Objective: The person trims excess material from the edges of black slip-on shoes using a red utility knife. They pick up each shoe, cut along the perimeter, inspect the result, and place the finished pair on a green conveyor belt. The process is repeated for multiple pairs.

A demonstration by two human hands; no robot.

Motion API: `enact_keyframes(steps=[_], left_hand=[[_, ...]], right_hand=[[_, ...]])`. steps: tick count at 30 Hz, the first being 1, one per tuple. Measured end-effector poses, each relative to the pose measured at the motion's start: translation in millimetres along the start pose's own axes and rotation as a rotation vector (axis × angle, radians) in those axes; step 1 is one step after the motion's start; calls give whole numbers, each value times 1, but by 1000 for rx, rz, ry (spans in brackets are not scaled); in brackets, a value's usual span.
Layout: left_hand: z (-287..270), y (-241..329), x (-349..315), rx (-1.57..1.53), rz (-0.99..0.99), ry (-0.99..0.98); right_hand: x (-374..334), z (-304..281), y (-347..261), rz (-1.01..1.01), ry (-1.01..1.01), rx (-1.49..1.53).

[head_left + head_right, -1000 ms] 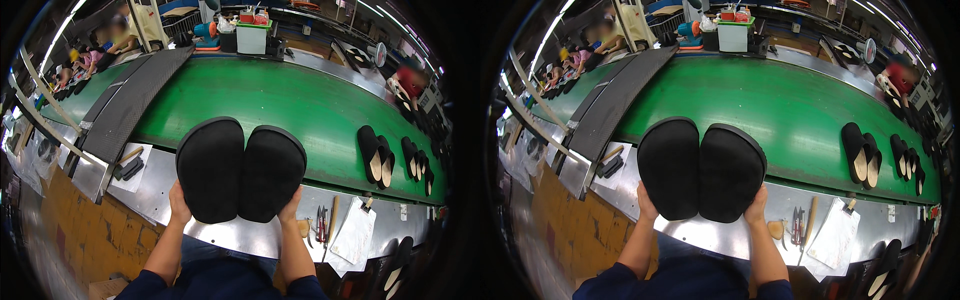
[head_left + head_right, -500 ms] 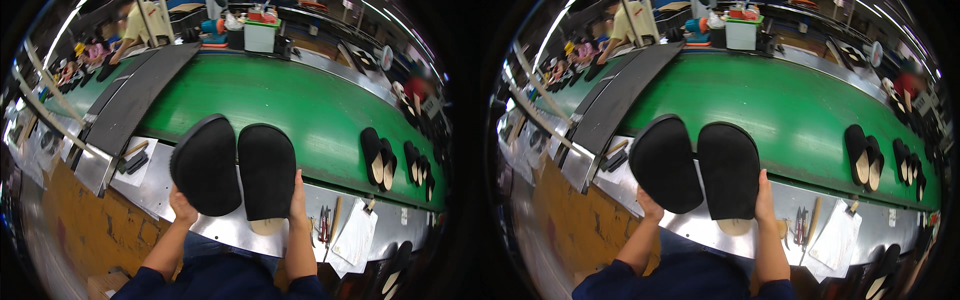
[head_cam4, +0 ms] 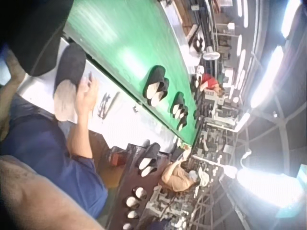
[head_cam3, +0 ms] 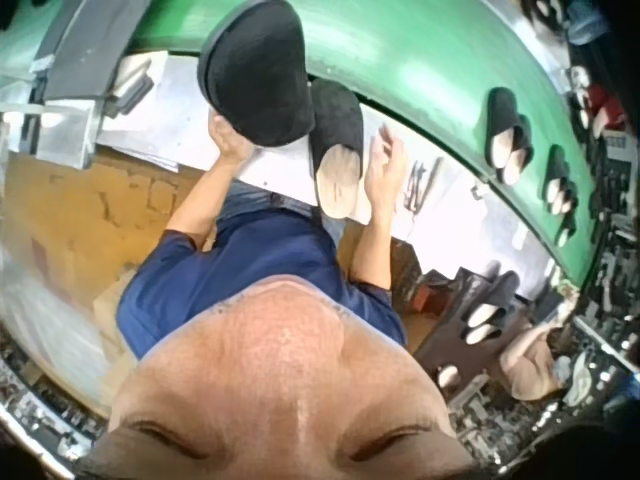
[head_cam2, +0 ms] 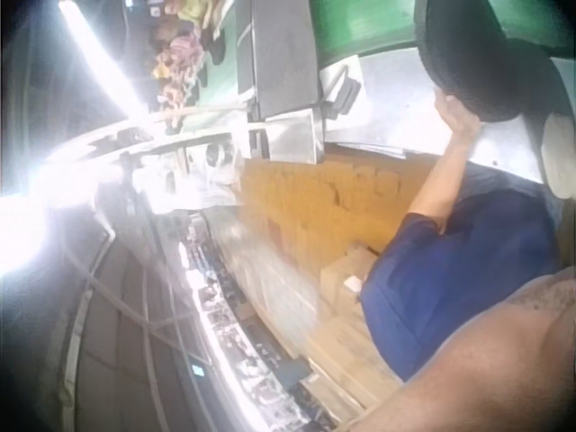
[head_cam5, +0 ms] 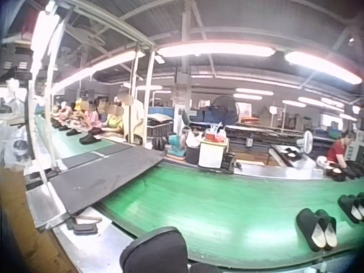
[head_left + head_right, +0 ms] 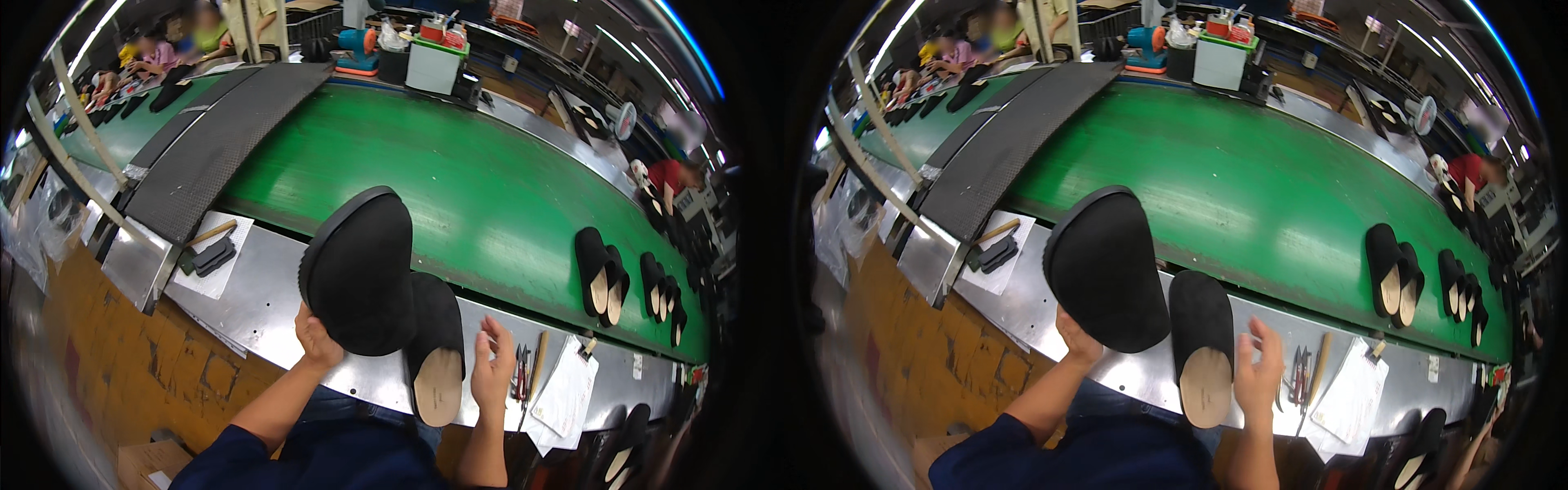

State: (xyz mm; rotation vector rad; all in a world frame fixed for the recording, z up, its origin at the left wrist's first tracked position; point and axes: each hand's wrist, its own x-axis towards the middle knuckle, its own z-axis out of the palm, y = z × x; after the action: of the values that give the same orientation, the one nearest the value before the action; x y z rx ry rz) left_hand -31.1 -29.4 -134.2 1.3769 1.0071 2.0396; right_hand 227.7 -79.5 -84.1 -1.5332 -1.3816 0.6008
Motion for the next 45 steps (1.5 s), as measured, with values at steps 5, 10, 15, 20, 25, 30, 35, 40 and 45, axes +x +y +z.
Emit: enact_keyframes(steps=[5, 10, 15, 20, 25, 30, 35, 40, 45], left_hand=[[2, 24, 10, -180, 97, -300], [8, 63, 59, -354, 189, -544], [10, 81, 74, -119, -72, -301], [3, 64, 93, 18, -94, -210], [15, 54, 107, 108, -51, -269], [15, 57, 106, 10, -118, -337], [6, 66, 113, 51, -139, -467], [-1, 71, 120, -68, -232, -577], [-13, 68, 116, -18, -188, -639]], right_hand=[[0, 40, -58, -320, -365, 287], [16, 56, -74, -511, -371, 57], [11, 31, -65, -417, -161, -157], [-24, -40, 10, -48, 66, -564], [-55, -72, 63, 104, 156, -857], [-41, -64, 88, 167, 302, -918], [-43, -81, 129, -24, 383, -811], [-9, -53, 40, 307, 159, 594], [7, 5, -22, 16, -247, 1373]])
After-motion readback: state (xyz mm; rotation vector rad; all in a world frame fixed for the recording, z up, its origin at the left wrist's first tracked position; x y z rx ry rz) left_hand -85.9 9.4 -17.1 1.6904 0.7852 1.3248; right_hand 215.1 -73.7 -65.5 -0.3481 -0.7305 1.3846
